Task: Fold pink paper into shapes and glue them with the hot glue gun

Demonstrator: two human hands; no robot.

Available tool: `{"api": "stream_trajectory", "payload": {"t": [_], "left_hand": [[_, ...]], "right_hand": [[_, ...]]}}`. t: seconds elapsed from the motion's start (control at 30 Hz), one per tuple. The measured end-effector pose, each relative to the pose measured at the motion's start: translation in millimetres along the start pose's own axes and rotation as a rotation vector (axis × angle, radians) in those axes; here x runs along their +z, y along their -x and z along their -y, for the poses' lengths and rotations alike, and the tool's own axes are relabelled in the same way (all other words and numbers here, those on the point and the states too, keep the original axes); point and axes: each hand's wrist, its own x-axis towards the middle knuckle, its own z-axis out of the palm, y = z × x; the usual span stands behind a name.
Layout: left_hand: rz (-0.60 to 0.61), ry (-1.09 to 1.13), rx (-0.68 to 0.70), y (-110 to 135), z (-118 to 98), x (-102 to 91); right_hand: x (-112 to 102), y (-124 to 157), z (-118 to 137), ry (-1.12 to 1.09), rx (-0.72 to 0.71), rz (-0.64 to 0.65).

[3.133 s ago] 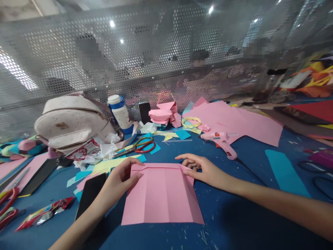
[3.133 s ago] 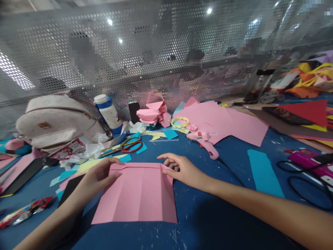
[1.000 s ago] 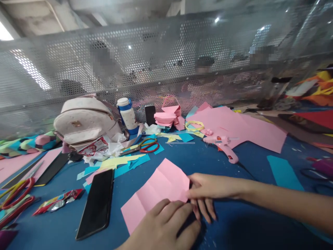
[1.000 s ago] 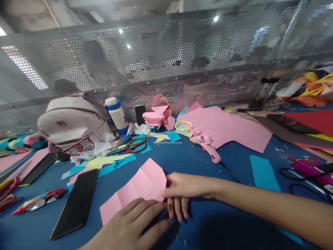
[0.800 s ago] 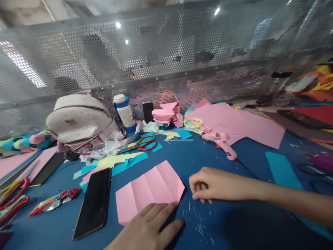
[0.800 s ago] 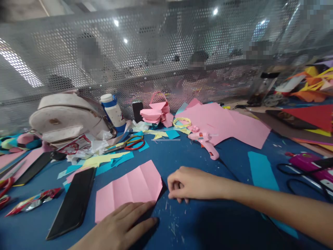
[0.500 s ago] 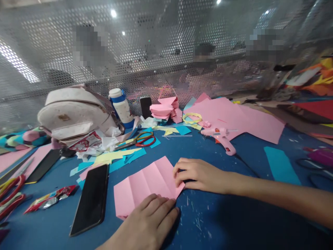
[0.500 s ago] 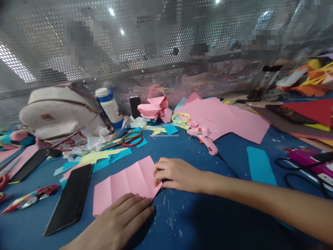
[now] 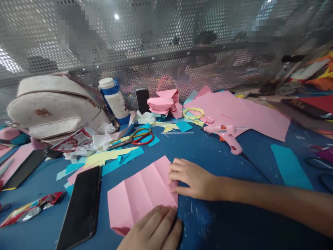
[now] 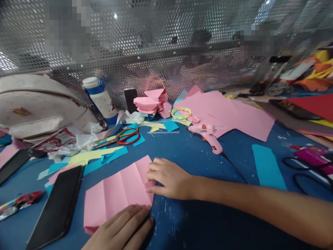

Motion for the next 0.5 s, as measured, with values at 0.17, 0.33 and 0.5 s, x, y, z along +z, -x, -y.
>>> {"api": "stream_trajectory", "payload": {"t": [0.17, 0.33, 0.5], "left_hand": [[-0.058, -0.015, -0.132, 15, -11, 19.2], [-0.018, -0.023, -0.111, 23, -17, 31.4], [-0.018, 0.002, -0.08, 14, -8, 20.8]], "right_hand": [[10, 1, 3, 0.032, 0.055, -0.063], [13, 3, 4, 0.077, 0.048, -0.097], [14, 1, 4, 0.171, 0.09, -0.176]]}}
